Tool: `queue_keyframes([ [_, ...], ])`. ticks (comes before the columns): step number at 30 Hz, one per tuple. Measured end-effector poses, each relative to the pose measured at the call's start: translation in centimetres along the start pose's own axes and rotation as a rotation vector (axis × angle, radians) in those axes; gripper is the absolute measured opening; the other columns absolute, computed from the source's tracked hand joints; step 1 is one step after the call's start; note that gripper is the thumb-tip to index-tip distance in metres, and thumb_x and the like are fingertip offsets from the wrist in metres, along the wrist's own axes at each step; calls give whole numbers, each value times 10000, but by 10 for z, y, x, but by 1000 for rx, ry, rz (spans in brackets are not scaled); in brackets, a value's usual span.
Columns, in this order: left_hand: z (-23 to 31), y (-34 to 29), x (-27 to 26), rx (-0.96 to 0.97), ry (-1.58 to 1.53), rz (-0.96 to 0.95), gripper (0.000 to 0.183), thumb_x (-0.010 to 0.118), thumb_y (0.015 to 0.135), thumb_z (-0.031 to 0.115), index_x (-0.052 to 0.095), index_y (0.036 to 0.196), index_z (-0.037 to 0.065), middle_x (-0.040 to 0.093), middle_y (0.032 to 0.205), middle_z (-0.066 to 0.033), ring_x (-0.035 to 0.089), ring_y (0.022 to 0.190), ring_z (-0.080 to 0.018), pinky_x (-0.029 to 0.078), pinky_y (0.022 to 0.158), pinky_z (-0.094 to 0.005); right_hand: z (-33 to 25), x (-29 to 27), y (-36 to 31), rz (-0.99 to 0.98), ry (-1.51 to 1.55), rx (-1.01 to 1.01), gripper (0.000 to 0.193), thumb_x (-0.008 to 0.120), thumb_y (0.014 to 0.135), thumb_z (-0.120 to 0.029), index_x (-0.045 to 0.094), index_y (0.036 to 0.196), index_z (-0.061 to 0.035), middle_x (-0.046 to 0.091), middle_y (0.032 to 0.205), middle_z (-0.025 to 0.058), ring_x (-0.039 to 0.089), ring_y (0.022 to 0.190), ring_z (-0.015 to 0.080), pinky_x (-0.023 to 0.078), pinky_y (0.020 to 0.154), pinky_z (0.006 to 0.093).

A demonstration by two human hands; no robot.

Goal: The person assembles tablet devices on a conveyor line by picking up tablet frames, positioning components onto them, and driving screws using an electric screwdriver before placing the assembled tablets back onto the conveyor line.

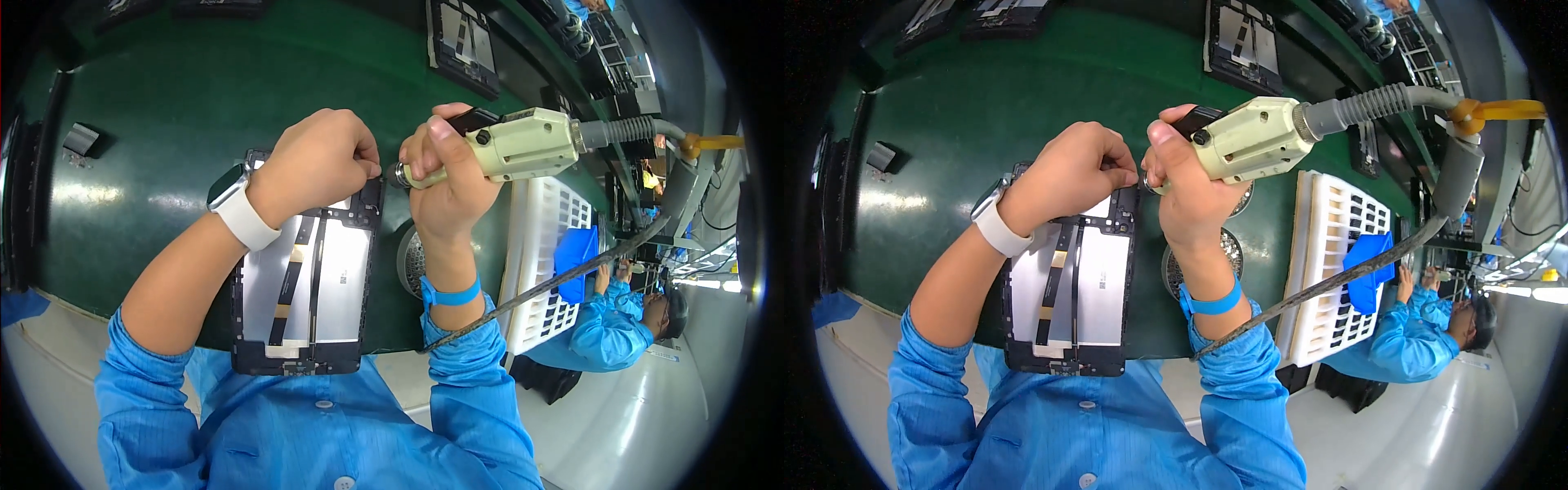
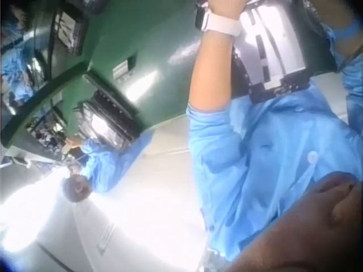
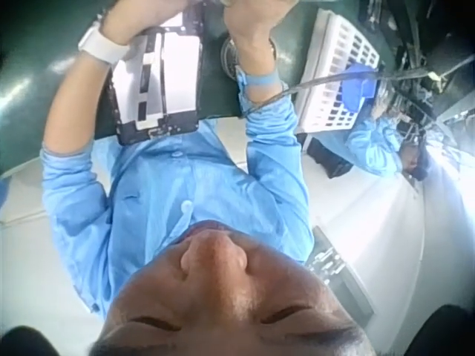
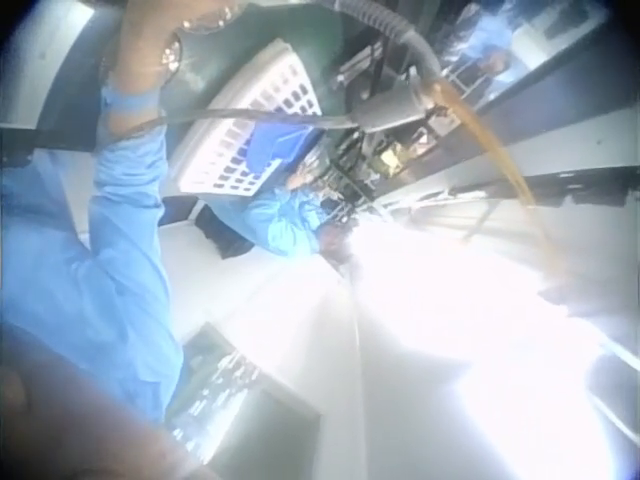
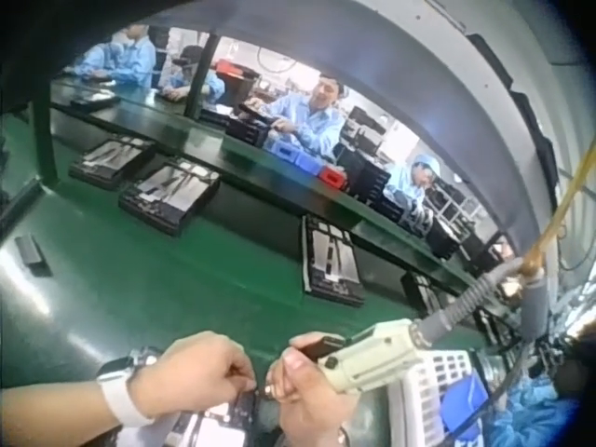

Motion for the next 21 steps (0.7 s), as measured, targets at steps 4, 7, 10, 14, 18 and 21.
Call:
queue_keyframes([
  [4,1,-1,-1,7,16,0,79,724,761,77,722,790,3,688,737,-140,662,674,-266,511,642,-354,1,0,-1,-18,-16,5,119,685,807,-3,621,905,19,567,641,48,503,475,117,414,465,257],
  [7,2,-1,-3,-15,28,-4,73,721,764,75,721,786,6,688,734,-135,665,677,-266,512,644,-351,2,1,-1,-11,-29,19,124,696,795,6,625,896,18,592,682,54,517,498,109,422,469,247],
  [10,2,0,-3,7,23,8,95,679,748,74,741,788,15,689,703,-144,676,683,-289,531,668,-368,4,1,-2,-26,-50,47,142,698,790,26,624,911,16,618,742,62,536,535,101,431,480,236],
  [14,3,2,-1,44,14,-11,90,695,746,83,739,793,21,686,722,-146,670,696,-294,522,660,-373,-1,6,-5,36,-144,40,130,638,802,11,602,926,28,534,626,53,477,484,130,420,511,295],
  [18,-1,-1,-4,106,-17,10,83,714,746,94,733,783,23,674,741,-145,657,699,-293,511,658,-371,-11,-6,-3,44,0,61,194,712,801,38,627,973,9,642,804,57,563,600,91,452,513,230],
  [21,0,-7,-5,66,-30,-26,58,711,774,31,711,805,-18,635,737,-118,611,677,-225,479,641,-329,-42,-33,-6,82,-53,-110,210,713,804,4,621,993,14,610,721,64,525,531,94,407,473,220],
])
Point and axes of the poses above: each hand's wrist, its own y-axis towards the middle knuckle, its own x-axis out of the palm, z = x × y, the point moved 2 cm from there along y, towards the middle knuckle
